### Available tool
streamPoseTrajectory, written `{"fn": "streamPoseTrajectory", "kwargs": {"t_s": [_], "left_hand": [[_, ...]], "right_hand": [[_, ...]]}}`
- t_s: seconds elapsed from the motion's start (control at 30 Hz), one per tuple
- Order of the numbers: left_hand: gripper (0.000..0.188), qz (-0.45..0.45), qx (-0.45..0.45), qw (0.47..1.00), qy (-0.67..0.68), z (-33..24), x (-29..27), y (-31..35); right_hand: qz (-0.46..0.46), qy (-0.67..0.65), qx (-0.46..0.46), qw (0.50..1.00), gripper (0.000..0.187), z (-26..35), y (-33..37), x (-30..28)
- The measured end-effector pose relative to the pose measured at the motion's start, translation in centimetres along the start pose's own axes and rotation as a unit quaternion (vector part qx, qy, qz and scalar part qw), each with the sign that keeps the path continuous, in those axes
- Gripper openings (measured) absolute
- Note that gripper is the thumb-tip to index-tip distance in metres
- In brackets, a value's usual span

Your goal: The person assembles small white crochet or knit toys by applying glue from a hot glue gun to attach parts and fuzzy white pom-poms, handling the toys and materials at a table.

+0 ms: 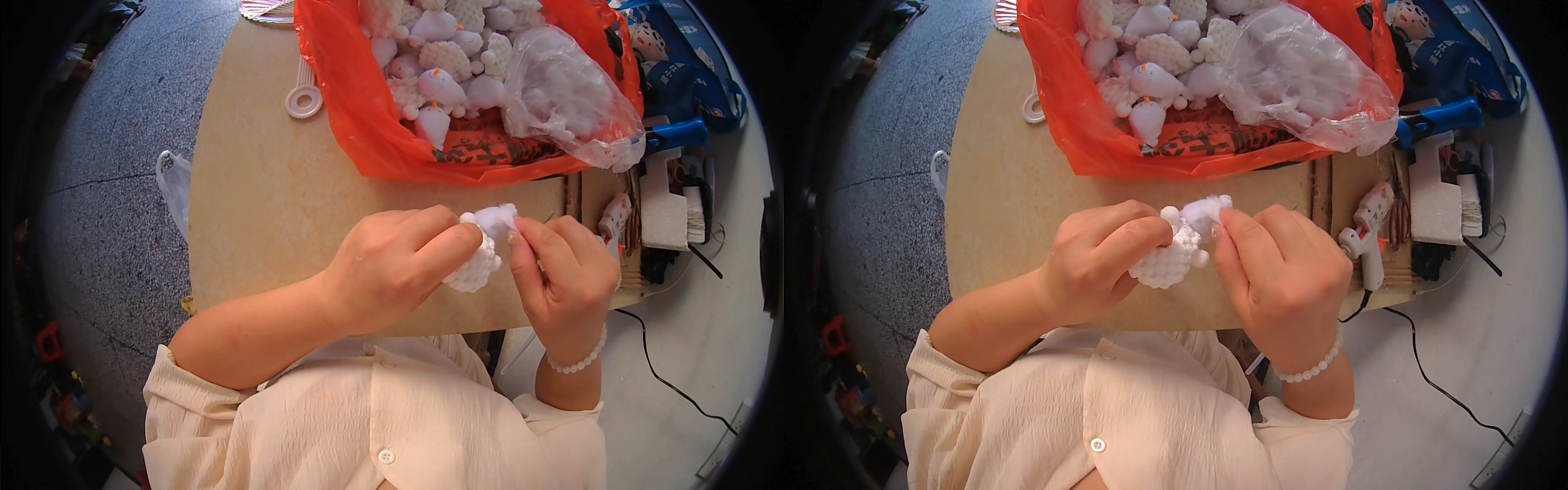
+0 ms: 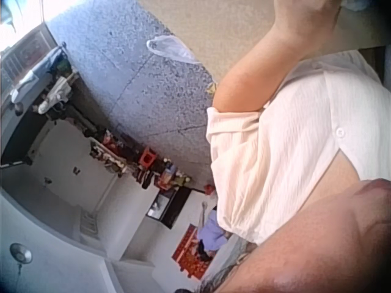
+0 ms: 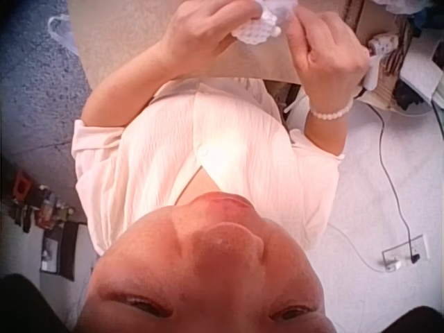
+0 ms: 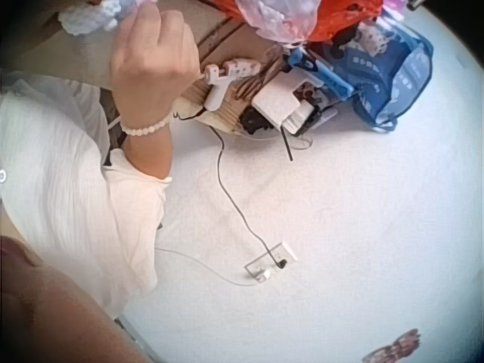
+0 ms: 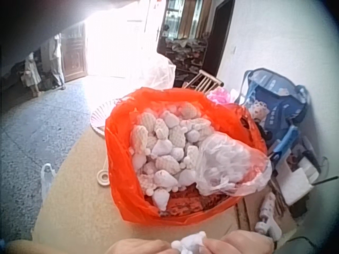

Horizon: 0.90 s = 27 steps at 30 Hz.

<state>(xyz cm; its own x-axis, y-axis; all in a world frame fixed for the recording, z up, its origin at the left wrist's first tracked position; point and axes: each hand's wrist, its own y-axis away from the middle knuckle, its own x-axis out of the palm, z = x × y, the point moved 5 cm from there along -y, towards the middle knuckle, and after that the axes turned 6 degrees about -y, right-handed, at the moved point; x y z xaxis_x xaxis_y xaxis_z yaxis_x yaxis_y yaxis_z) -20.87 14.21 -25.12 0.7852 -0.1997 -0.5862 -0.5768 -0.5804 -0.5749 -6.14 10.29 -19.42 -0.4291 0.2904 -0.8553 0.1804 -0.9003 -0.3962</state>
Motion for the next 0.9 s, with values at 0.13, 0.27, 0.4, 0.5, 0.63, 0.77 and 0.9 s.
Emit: {"fn": "streamPoseTrajectory", "kwargs": {"t_s": [0.13, 0.27, 0.4, 0.5, 0.63, 0.77, 0.9], "left_hand": [[0.035, -0.004, 0.003, 1.000, -0.002, -0.1, -0.1, 0.0], [0.034, 0.005, 0.010, 1.000, -0.004, -0.1, -0.1, -0.1], [0.033, -0.004, 0.011, 1.000, 0.000, 0.2, -0.3, -0.2], [0.032, 0.005, 0.007, 1.000, -0.001, 0.3, -0.3, -0.1], [0.034, -0.005, 0.006, 1.000, -0.005, 0.4, -0.3, 0.0], [0.034, -0.022, 0.018, 1.000, 0.007, 0.2, -0.4, -0.1], [0.033, -0.028, 0.029, 0.999, 0.005, 0.0, -0.4, -0.2]], "right_hand": [[0.004, -0.054, 0.031, 0.998, 0.011, -0.1, 0.0, -0.1], [-0.017, -0.125, 0.075, 0.989, 0.011, -0.9, 0.0, -0.1], [-0.022, -0.107, 0.015, 0.994, 0.014, -0.4, -0.4, 0.2], [-0.010, -0.072, -0.043, 0.996, 0.019, 0.0, -0.2, 0.4], [-0.019, -0.007, -0.124, 0.992, 0.027, 0.6, 0.3, 0.6], [-0.023, 0.053, -0.156, 0.986, 0.033, 0.8, 0.8, 0.6], [0.003, 0.088, -0.155, 0.984, 0.035, 1.1, 0.8, 0.3]]}}
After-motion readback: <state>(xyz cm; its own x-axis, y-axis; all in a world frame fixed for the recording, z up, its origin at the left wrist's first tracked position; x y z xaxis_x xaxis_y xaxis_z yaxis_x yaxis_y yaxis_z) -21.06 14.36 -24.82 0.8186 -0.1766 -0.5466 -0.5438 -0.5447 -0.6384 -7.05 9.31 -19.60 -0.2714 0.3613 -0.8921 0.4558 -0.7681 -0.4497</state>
